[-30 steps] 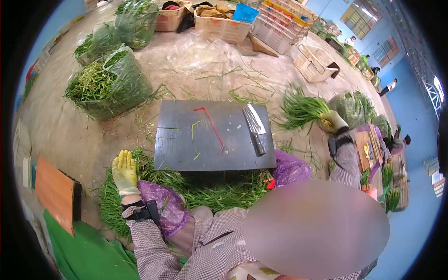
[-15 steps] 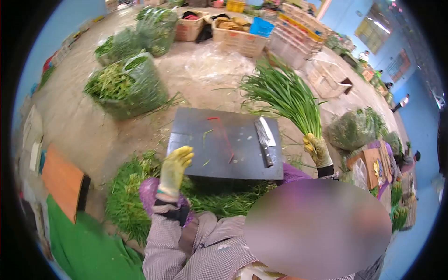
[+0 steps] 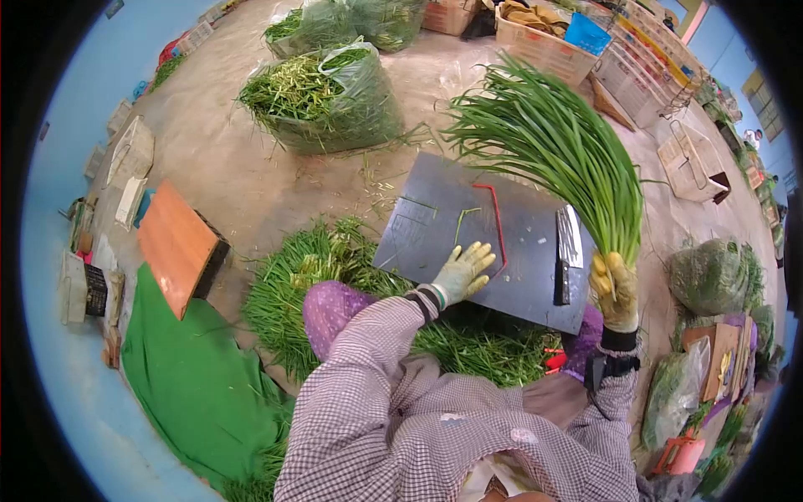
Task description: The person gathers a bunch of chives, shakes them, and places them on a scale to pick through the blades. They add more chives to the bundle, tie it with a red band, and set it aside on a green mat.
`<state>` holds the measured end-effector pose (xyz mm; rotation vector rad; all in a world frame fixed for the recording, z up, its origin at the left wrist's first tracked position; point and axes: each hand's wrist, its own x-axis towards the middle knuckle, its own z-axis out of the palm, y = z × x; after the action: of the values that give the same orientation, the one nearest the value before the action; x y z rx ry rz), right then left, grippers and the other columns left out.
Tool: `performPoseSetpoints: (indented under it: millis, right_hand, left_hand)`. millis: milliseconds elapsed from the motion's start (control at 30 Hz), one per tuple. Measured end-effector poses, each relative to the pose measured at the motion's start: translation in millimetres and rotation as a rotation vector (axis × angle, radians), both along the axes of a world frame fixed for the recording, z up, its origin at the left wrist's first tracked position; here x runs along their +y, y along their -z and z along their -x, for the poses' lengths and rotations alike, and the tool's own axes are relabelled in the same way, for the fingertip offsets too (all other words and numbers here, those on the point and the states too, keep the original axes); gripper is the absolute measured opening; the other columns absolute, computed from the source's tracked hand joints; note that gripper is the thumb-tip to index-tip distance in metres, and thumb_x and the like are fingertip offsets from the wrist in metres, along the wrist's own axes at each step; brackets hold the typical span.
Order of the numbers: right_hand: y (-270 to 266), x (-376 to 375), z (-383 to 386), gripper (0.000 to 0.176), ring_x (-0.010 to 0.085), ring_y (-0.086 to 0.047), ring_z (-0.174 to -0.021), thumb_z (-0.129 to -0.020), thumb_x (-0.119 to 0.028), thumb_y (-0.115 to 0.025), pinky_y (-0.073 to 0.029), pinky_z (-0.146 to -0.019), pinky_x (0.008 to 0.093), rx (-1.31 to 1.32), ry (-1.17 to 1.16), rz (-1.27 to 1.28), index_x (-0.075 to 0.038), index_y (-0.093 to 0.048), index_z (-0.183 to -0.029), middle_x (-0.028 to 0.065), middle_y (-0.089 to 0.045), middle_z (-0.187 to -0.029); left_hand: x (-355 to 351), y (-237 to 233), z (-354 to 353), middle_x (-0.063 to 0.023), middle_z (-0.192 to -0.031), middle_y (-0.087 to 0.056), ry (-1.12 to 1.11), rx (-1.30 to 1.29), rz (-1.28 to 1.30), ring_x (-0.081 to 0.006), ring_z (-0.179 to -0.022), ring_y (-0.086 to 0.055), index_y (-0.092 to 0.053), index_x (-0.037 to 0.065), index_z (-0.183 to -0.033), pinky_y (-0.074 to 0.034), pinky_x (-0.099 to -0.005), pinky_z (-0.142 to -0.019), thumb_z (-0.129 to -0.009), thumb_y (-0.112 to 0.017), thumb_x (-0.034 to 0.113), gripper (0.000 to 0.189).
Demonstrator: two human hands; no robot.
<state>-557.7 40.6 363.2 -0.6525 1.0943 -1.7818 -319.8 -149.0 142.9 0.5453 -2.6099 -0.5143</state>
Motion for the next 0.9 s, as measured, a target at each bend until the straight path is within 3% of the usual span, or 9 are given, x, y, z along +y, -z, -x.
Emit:
performPoseSetpoints:
  millis: [133, 200, 300, 400, 467, 600, 767, 867, 900]
  right_hand:
    - [3, 10, 17, 0.035, 0.0074, -0.044, -0.054, -0.097, -0.020, -0.065, -0.036, -0.049, 0.0208, 0.031, 0.040, -0.007, 0.000, -0.052, -0.122, 0.0075, -0.058, -0.085]
    - [-2, 18, 21, 0.040, 0.0082, -0.044, -0.054, -0.095, -0.021, -0.068, -0.035, -0.047, 0.0206, 0.081, 0.099, -0.009, 0.000, -0.052, -0.124, 0.0081, -0.058, -0.085]
    - [7, 31, 34, 0.041, 0.0086, -0.044, -0.053, -0.095, -0.022, -0.068, -0.035, -0.046, 0.0211, 0.092, 0.131, -0.031, 0.001, -0.052, -0.125, 0.0081, -0.058, -0.085]
    - [12, 24, 27, 0.040, 0.0089, -0.044, -0.053, -0.096, -0.023, -0.066, -0.034, -0.047, 0.0217, 0.121, 0.157, -0.046, 0.001, -0.051, -0.124, 0.0079, -0.058, -0.084]
    - [20, 16, 26, 0.035, 0.0087, -0.043, -0.053, -0.097, -0.022, -0.064, -0.033, -0.047, 0.0218, 0.135, 0.172, -0.076, -0.001, -0.052, -0.122, 0.0076, -0.057, -0.083]
    - [13, -3, 13, 0.042, 0.0061, -0.041, -0.056, -0.097, -0.025, -0.065, -0.033, -0.050, 0.0195, 0.100, 0.084, -0.043, 0.000, -0.049, -0.127, 0.0049, -0.054, -0.083]
    - [5, -1, 2, 0.048, 0.0096, -0.046, -0.054, -0.095, -0.025, -0.069, -0.036, -0.047, 0.0215, 0.061, 0.044, -0.013, 0.000, -0.049, -0.130, 0.0082, -0.058, -0.083]
    - [5, 3, -2, 0.047, 0.0101, -0.047, -0.055, -0.095, -0.023, -0.067, -0.037, -0.047, 0.0226, 0.083, -0.009, -0.022, 0.002, -0.049, -0.131, 0.0081, -0.059, -0.083]
    - [7, 3, -7, 0.045, 0.0101, -0.047, -0.055, -0.095, -0.022, -0.067, -0.037, -0.047, 0.0229, 0.089, 0.001, -0.041, 0.002, -0.050, -0.129, 0.0082, -0.059, -0.083]
  left_hand:
    - [-58, -21, -4, -0.0044, -0.134, -0.058, -0.210, -0.415, 0.283, -0.0252, -0.125, -0.055, -0.059, 0.014, -0.126, -0.045, -0.0543, -0.096, -0.095, -0.055, 0.029, 0.035]
    - [-141, 47, -38, -0.0029, -0.088, -0.069, -0.787, -0.794, 0.277, -0.0238, -0.068, -0.068, -0.072, 0.013, -0.096, -0.052, -0.0536, -0.061, -0.095, -0.056, 0.021, 0.018]
    - [-202, 54, -82, -0.0206, -0.152, -0.043, -1.821, -0.117, -0.253, -0.0333, -0.140, -0.042, -0.054, 0.005, -0.137, -0.035, -0.0540, -0.111, -0.100, -0.050, 0.027, 0.043]
    - [-179, 31, -79, -0.0200, -0.164, -0.018, -1.396, 0.109, -0.273, -0.0340, -0.153, -0.014, -0.039, 0.005, -0.150, -0.015, -0.0521, -0.121, -0.099, -0.052, 0.029, 0.058]
    - [-162, 33, -52, -0.0220, -0.153, -0.040, -1.014, 0.368, -0.021, -0.0371, -0.145, -0.032, -0.049, 0.003, -0.141, -0.020, -0.0485, -0.121, -0.091, -0.058, 0.019, 0.053]
    - [-96, 12, 3, -0.0156, -0.140, -0.053, -0.132, 0.011, 0.044, -0.0362, -0.133, -0.048, -0.054, 0.009, -0.131, -0.036, -0.0458, -0.114, -0.089, -0.064, 0.022, 0.045]
    - [-182, 58, -38, -0.0200, -0.137, -0.053, -1.005, -0.426, 0.008, -0.0357, -0.127, -0.050, -0.054, 0.003, -0.131, -0.039, -0.0470, -0.108, -0.092, -0.062, 0.032, 0.049]
    - [-195, 67, -61, -0.0199, -0.120, -0.062, -1.294, 0.038, 0.570, -0.0362, -0.109, -0.060, -0.061, -0.001, -0.120, -0.045, -0.0441, -0.100, -0.088, -0.064, 0.024, 0.041]
    - [-166, 39, -42, -0.0188, -0.119, -0.063, -0.957, 0.431, 0.227, -0.0355, -0.112, -0.059, -0.061, 0.000, -0.122, -0.044, -0.0430, -0.102, -0.087, -0.065, 0.019, 0.039]
